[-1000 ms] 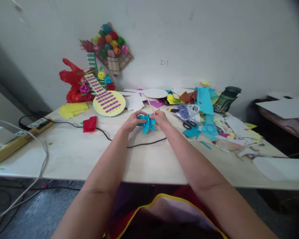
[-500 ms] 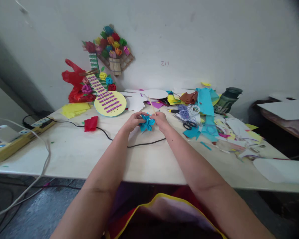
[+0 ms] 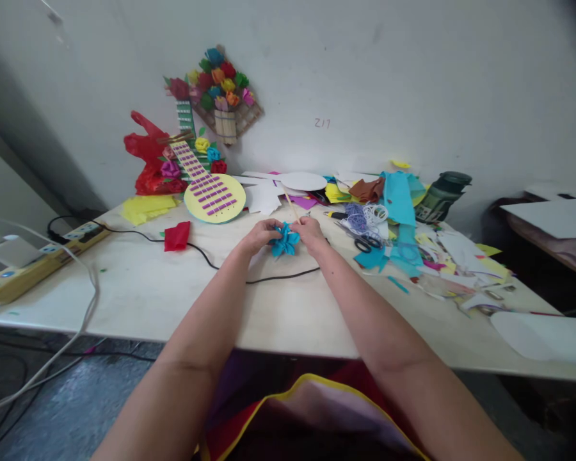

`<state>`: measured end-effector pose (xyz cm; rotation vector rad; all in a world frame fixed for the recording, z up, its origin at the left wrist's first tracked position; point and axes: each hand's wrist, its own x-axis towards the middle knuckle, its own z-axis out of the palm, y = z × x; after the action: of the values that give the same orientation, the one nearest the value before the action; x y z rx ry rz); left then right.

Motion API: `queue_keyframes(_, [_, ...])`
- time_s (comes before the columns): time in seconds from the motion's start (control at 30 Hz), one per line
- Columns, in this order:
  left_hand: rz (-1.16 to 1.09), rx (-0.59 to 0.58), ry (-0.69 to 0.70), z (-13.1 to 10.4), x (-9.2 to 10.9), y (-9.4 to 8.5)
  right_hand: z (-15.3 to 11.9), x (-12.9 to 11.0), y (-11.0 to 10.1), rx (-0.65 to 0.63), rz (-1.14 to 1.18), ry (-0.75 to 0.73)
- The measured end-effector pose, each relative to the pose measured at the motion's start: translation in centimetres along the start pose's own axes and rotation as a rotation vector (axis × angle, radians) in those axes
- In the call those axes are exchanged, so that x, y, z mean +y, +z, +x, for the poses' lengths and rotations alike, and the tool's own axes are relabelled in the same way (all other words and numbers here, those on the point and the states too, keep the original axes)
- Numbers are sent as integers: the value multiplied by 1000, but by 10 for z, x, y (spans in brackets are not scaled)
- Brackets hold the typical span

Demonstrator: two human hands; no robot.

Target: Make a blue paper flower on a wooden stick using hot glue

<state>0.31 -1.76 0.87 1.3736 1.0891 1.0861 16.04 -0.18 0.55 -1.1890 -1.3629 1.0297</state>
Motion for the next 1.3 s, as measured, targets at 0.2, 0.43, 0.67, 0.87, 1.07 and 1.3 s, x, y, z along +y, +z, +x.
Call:
queue_keyframes(0.2, [-44, 7, -19, 0, 0, 0, 2, 2, 0, -44, 23, -21])
queue_keyframes(0.43, [10, 84, 76, 1, 0, 0, 0, -3, -4, -92, -68, -66])
queue_keyframes(0.67, [33, 157, 101, 2, 0, -5, 5, -6, -15, -61, -225, -245])
queue_keyframes(0.87, [8, 168, 126, 1, 1, -7, 6, -3, -20, -159, -197, -257])
queue_keyframes(1.07, [-13, 171, 119, 3, -2, -6, 7, -1, -18, -264, -102, -149])
queue_keyframes(1.3, [-20, 159, 106, 3, -2, -5, 8, 0, -20, -383, -90, -150])
